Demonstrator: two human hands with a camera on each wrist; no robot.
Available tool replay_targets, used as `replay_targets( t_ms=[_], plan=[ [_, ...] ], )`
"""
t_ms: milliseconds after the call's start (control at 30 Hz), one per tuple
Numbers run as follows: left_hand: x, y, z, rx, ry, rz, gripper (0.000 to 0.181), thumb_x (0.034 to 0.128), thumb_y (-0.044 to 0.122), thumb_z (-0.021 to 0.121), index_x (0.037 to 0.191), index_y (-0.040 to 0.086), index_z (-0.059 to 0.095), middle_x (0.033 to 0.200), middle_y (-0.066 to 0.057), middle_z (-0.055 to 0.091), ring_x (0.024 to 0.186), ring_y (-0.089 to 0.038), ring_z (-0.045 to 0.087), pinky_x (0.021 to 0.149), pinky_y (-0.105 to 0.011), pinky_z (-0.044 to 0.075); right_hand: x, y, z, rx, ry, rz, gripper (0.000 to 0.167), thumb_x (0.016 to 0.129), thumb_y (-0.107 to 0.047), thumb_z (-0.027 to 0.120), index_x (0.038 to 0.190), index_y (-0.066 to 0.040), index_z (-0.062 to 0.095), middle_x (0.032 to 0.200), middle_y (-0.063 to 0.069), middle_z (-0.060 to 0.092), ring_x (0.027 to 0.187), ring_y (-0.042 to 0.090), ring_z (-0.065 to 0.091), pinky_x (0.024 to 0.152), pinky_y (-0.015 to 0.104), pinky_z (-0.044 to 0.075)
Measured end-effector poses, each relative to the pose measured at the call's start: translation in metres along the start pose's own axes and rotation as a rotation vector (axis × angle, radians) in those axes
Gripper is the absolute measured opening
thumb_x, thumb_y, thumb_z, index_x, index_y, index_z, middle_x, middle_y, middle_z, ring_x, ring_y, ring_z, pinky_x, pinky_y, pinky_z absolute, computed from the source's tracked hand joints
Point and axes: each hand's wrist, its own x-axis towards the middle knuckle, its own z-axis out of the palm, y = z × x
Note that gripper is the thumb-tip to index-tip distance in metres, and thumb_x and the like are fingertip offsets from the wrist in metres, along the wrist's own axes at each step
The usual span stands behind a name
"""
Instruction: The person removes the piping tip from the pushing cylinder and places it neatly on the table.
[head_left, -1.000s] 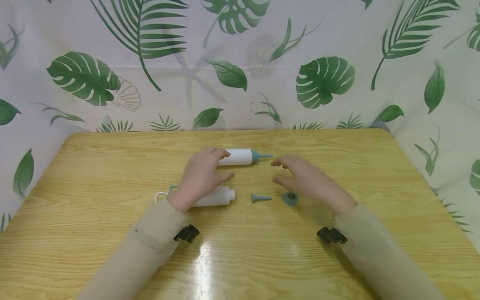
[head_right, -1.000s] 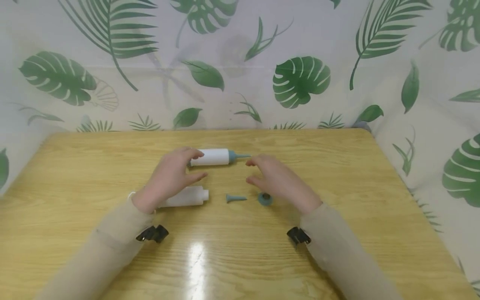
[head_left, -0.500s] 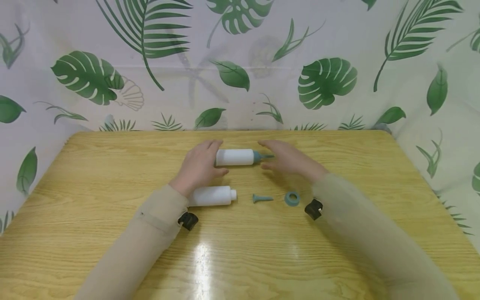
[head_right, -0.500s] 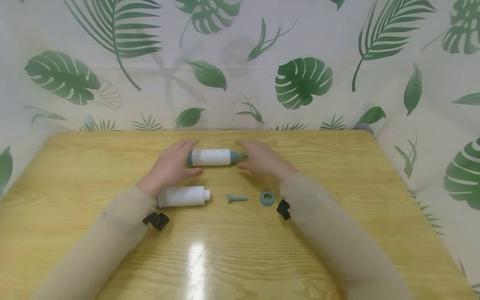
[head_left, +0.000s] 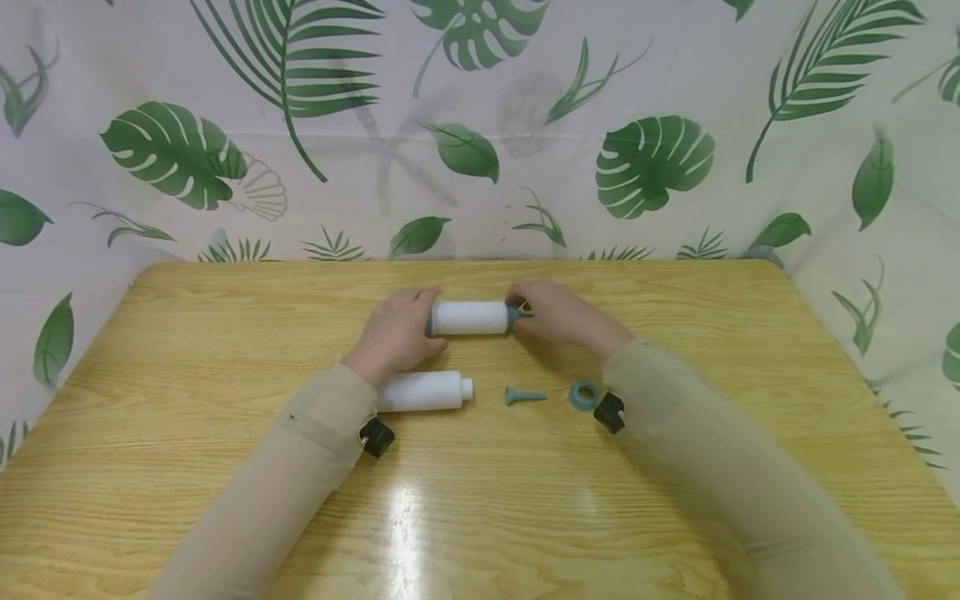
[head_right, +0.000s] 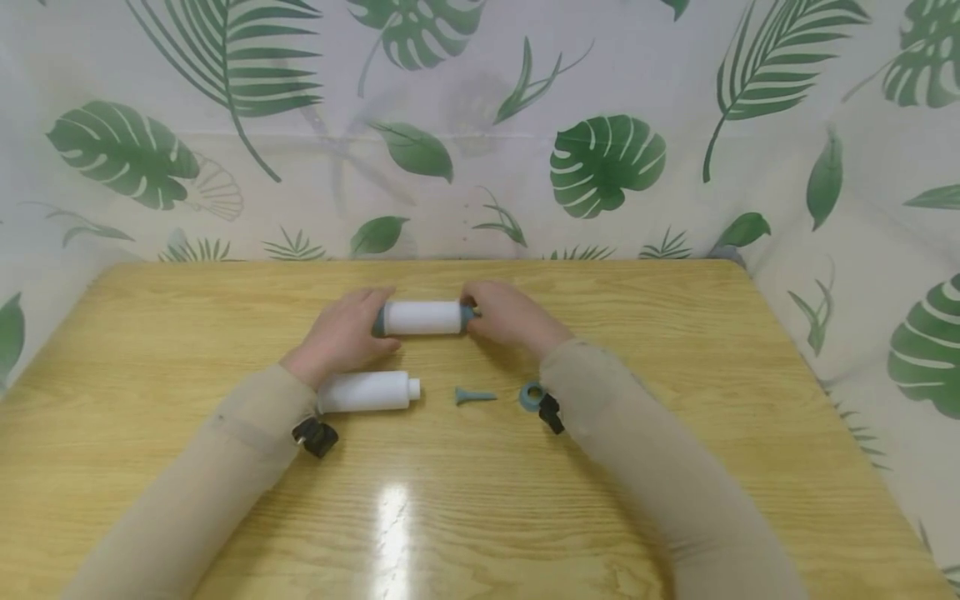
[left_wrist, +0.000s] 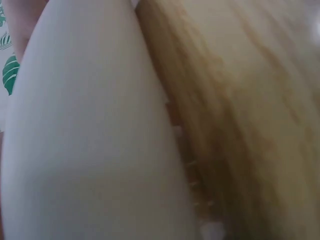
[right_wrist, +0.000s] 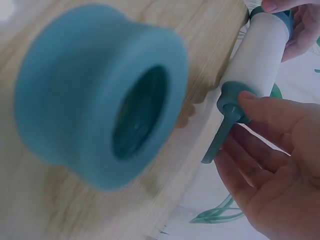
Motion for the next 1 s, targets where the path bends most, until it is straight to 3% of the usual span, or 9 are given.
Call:
replay_targets(
  t_ms=[167,567,800,1000],
  plan=[
    [0.0,-0.003,0.005,-0.005,0.014,0.0,0.071,0.0862,0.023,0.072,0.144,0.001,0.037,0.14,-0.019,0.046,0.128,-0.035,0.042,0.106,-0.046,0.032,0.001,-0.001,0.001,-0.025,0.013,-0.014,0.026,0.086,-0.005,0.068,0.11,0.002,0.06,0.108,0.016,0.064,0.103,0.029,0.059,0.091,0.041,0.046],
    [0.0,-0.002,0.009,-0.033,0.078,0.017,0.055,0.0859,0.019,0.073,0.133,0.001,0.051,0.128,-0.019,0.055,0.117,-0.033,0.052,0.097,-0.046,0.042,0.0,0.0,0.001,-0.069,-0.02,-0.036,0.034,0.084,-0.007,0.071,0.114,0.008,0.062,0.109,0.018,0.065,0.099,0.028,0.06,0.088,0.04,0.047],
    [-0.005,-0.003,0.006,-0.081,0.092,-0.002,0.052,0.084,0.022,0.074,0.13,0.005,0.056,0.125,-0.016,0.057,0.114,-0.032,0.053,0.094,-0.045,0.044,-0.006,0.001,-0.001,0.005,-0.007,-0.014,0.037,0.084,-0.007,0.072,0.117,0.006,0.061,0.112,0.017,0.064,0.103,0.028,0.059,0.093,0.042,0.045],
    [-0.015,-0.004,-0.004,-0.169,0.104,0.002,0.052,0.0833,0.023,0.075,0.13,0.009,0.057,0.127,-0.013,0.056,0.113,-0.029,0.053,0.093,-0.044,0.044,-0.02,-0.003,-0.007,0.091,0.012,-0.028,0.036,0.086,-0.012,0.071,0.118,0.002,0.062,0.112,0.013,0.065,0.103,0.026,0.059,0.092,0.041,0.046]
  ],
)
